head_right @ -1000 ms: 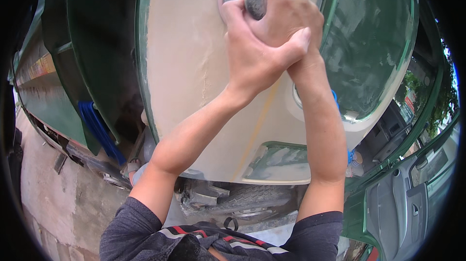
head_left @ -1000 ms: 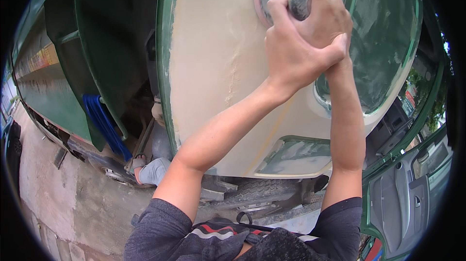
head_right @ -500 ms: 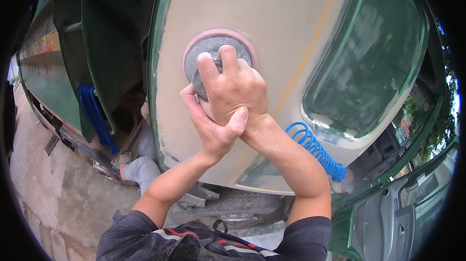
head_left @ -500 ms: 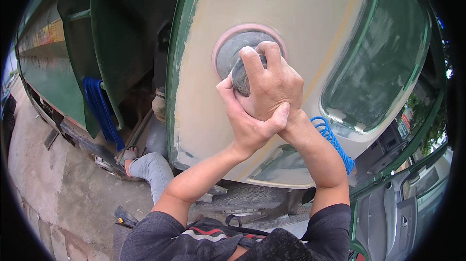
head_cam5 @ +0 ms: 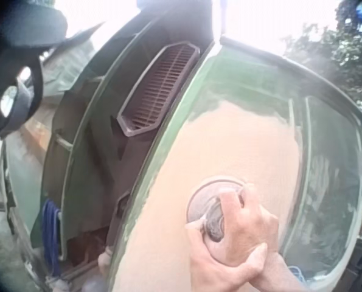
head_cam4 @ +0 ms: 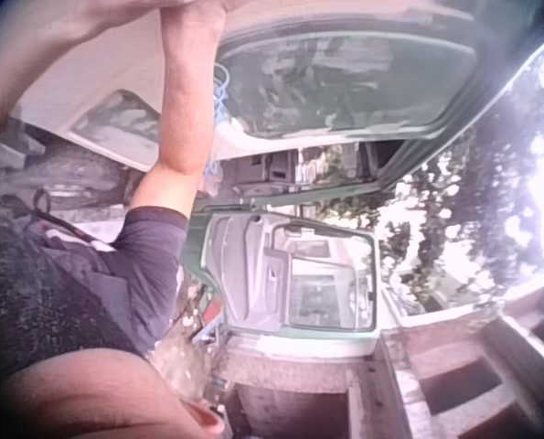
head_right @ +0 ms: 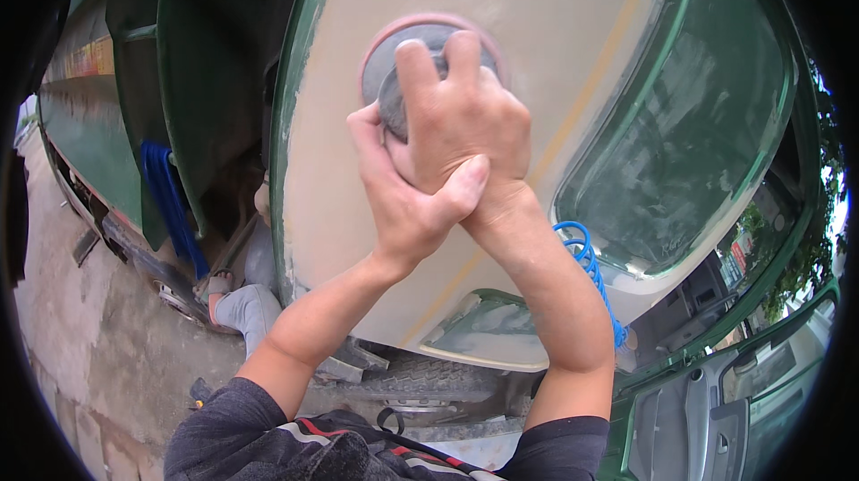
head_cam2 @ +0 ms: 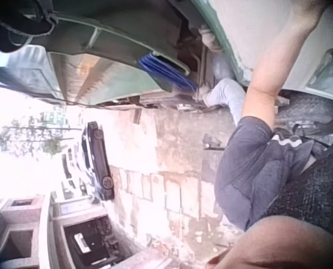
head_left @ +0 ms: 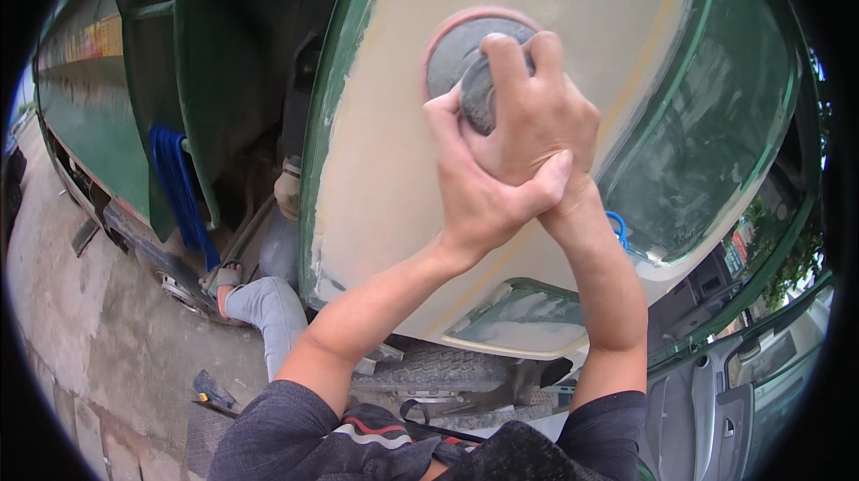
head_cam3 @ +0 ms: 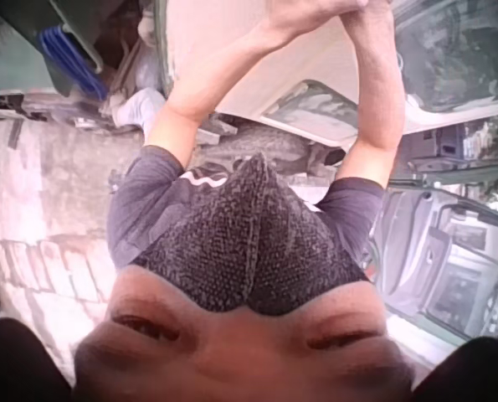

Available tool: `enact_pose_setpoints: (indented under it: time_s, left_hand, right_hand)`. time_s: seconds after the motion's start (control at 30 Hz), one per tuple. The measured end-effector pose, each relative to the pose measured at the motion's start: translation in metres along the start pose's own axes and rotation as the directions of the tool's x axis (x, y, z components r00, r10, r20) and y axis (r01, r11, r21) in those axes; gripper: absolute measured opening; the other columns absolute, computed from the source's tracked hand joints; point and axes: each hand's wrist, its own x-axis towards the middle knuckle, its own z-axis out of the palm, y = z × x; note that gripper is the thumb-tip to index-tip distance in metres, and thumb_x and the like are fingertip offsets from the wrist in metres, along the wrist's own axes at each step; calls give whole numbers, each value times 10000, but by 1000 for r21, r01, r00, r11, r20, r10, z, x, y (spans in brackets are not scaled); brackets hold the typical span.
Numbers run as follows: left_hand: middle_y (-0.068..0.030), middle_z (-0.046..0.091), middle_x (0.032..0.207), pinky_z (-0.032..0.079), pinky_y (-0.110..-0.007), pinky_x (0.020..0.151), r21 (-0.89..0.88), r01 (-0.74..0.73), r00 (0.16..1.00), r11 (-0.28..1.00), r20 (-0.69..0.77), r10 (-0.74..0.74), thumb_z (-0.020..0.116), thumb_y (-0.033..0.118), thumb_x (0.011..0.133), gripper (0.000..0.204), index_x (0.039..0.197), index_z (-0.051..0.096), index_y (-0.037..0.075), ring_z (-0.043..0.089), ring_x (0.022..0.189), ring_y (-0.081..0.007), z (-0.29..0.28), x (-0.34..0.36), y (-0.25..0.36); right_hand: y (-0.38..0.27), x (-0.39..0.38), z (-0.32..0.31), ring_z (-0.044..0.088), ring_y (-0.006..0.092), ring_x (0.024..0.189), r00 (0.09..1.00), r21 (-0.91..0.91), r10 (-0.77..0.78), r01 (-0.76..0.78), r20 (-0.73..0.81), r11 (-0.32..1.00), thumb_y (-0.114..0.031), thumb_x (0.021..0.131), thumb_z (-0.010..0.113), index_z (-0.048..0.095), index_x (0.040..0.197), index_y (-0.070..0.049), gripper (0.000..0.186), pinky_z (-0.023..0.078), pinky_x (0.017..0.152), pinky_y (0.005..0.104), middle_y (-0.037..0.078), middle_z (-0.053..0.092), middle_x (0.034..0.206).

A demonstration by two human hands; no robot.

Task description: The person uses a pneumatic sander to smooth the surface of a green vehicle's body panel, moving the tool across a patched area.

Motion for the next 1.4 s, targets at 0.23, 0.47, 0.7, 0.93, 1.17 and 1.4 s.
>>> enact_pose_setpoints:
  time_s: [0.23, 0.47, 0.7, 0.93, 1.17, 1.4]
  left_hand:
    - [-173, 468, 1240, 495, -385, 995, 21, -20, 998, 1000, -65, 21, 839, 333, 730, 876, 1330, 324, -44, 552, 1133, -230, -13, -12, 0]
    - [-250, 681, 970, 620, -430, 765, -20, -164, 986, 986, 6, 164, 872, 318, 670, 858, 1260, 387, -74, 746, 832, -344, 56, 57, 1]
    - [-244, 696, 889, 631, -446, 740, 31, -177, 983, 984, 55, 175, 844, 357, 617, 870, 1224, 420, -99, 750, 766, -394, 98, 109, 12]
    - [-236, 696, 869, 631, -444, 725, 73, -122, 991, 990, 57, 118, 821, 337, 607, 852, 1219, 428, -106, 741, 738, -390, 97, 126, 17]
    - [-235, 692, 893, 626, -434, 742, 51, -199, 975, 979, -94, 203, 809, 336, 623, 822, 1221, 425, -76, 741, 756, -382, 80, 107, 5]
    - [-235, 693, 895, 621, -443, 744, 17, -243, 961, 970, -131, 243, 832, 327, 628, 830, 1225, 420, -77, 744, 771, -378, 67, 97, 5]
  right_hand:
    - [-14, -5, 10, 688, 278, 657, 998, -42, -67, 68, 21, 997, -236, 693, 794, 576, 994, -124, 388, 560, 521, 377, 129, 553, 941]
    - [37, 47, -22, 722, 373, 867, 981, -142, 195, -196, -26, 970, -324, 758, 820, 623, 1206, -137, 524, 593, 741, 454, 138, 680, 1043]
    - [90, 96, -37, 720, 379, 911, 986, -206, 151, -163, -73, 965, -329, 772, 810, 628, 1227, -127, 530, 587, 788, 450, 148, 702, 1066]
    - [99, 123, -32, 705, 384, 1018, 992, -187, 98, -110, -74, 976, -349, 800, 788, 645, 1259, -115, 534, 565, 878, 438, 166, 736, 1114]
    - [81, 112, -19, 703, 383, 1025, 998, -202, -20, 6, -67, 979, -346, 804, 784, 650, 1254, -118, 522, 564, 875, 441, 165, 735, 1115]
    - [69, 103, -16, 700, 382, 1033, 993, -217, -97, 81, -62, 973, -342, 808, 780, 655, 1249, -120, 509, 564, 873, 443, 165, 734, 1116]
